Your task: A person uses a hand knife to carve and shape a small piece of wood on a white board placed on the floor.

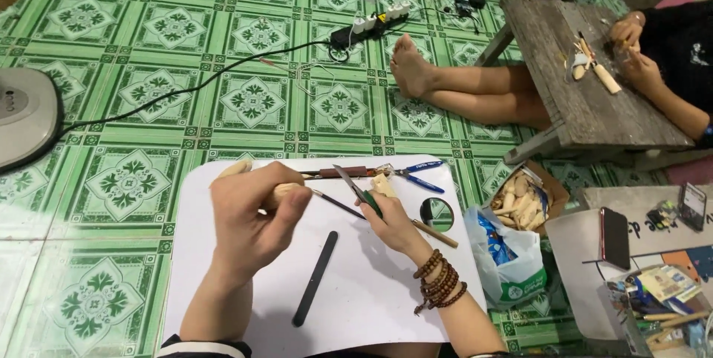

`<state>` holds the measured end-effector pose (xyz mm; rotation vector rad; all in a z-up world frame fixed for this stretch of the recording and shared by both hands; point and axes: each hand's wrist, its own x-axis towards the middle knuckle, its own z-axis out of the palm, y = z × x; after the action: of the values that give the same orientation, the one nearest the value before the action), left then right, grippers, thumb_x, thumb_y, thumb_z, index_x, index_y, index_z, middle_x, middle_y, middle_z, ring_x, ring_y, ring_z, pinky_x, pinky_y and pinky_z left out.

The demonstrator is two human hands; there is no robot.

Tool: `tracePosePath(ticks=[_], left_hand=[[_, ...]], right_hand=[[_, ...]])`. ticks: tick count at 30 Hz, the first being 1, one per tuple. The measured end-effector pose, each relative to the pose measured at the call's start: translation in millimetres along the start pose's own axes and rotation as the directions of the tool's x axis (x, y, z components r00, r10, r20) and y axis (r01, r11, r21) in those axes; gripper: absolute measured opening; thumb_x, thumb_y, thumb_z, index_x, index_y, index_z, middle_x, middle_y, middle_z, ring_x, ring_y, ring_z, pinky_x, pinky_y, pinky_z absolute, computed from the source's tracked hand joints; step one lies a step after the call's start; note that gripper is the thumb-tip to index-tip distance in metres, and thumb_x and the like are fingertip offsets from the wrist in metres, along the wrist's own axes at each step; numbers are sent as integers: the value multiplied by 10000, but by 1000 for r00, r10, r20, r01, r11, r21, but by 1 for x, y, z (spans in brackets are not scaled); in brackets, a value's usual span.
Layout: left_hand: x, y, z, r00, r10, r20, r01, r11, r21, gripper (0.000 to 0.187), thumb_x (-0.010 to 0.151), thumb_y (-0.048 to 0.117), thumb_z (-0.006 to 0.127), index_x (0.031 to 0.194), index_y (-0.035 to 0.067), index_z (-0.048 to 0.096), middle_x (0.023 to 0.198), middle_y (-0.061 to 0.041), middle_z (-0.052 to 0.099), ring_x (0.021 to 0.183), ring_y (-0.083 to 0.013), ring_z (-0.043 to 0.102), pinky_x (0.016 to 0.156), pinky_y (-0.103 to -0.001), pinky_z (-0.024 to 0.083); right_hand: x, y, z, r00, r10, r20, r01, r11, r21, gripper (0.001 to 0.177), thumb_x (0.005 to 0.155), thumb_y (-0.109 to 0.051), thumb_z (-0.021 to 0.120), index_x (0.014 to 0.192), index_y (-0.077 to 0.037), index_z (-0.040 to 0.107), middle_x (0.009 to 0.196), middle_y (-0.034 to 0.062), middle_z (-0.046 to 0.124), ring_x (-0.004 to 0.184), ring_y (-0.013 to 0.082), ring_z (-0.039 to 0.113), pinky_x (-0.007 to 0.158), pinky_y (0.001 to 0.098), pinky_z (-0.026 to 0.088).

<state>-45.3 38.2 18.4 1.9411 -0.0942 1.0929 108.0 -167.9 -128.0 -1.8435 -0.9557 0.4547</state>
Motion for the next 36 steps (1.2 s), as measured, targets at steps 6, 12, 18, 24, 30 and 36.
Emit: tracePosePath(ticks=[6, 12, 18, 24, 30, 36], left_hand=[[-1, -5, -3, 989, 67, -129, -73, 996, -43, 398, 981, 345, 560, 642, 148, 628, 404, 48, 276, 375, -129, 219, 389, -245, 334], [-12, 12, -4, 990, 26, -140, -18, 998, 55, 504, 1046, 329, 418, 684, 13, 570, 510, -9, 357, 467, -116, 268, 829, -393, 582], [-14, 11, -1, 983, 48, -179, -35, 996, 78, 433, 1019, 181, 399, 662, 8, 573, 516, -19, 366, 480, -137, 245, 840, -410, 599], [0, -6, -5, 912, 300, -280, -348, 928, -137, 471, 982, 335, 527, 593, 74, 579, 409, 48, 418, 329, -61, 324, 338, -219, 349], [6, 5, -2, 904, 316, -288, -367, 919, -144, 462, 1003, 282, 523, 608, 50, 583, 433, 40, 413, 334, -45, 337, 336, -212, 343], [2, -7, -2, 920, 295, -258, -328, 940, -95, 451, 990, 315, 569, 611, 71, 590, 437, 38, 399, 339, -77, 308, 335, -228, 343]], right_hand=[[-1, 12, 1, 1000, -25, -18, 27, 997, 69, 279, 1031, -133, 552, 757, -78, 559, 460, 30, 485, 439, 108, 437, 440, 223, 369], [-4, 9, 0, 956, 274, 110, -287, 948, 137, 245, 1047, -250, 509, 1098, -38, 620, 718, -4, 516, 559, 99, 454, 492, 236, 396], [-8, 4, -1, 941, 306, 146, -331, 920, 208, 265, 1049, -229, 503, 1146, -10, 615, 623, 25, 524, 447, 113, 448, 397, 237, 405], [0, -10, -4, 979, 206, 10, -182, 841, 509, 265, 1076, -158, 404, 1154, 20, 584, 705, 194, 620, 428, 224, 624, 309, 305, 532], [-6, 11, 0, 980, 196, 19, -175, 820, 545, 326, 1067, -159, 412, 1287, 32, 558, 670, 173, 573, 345, 215, 572, 266, 296, 486], [-4, 9, -1, 975, 221, 23, -190, 774, 603, 265, 1071, -199, 410, 1235, 3, 458, 670, 181, 570, 342, 217, 563, 259, 291, 465]])
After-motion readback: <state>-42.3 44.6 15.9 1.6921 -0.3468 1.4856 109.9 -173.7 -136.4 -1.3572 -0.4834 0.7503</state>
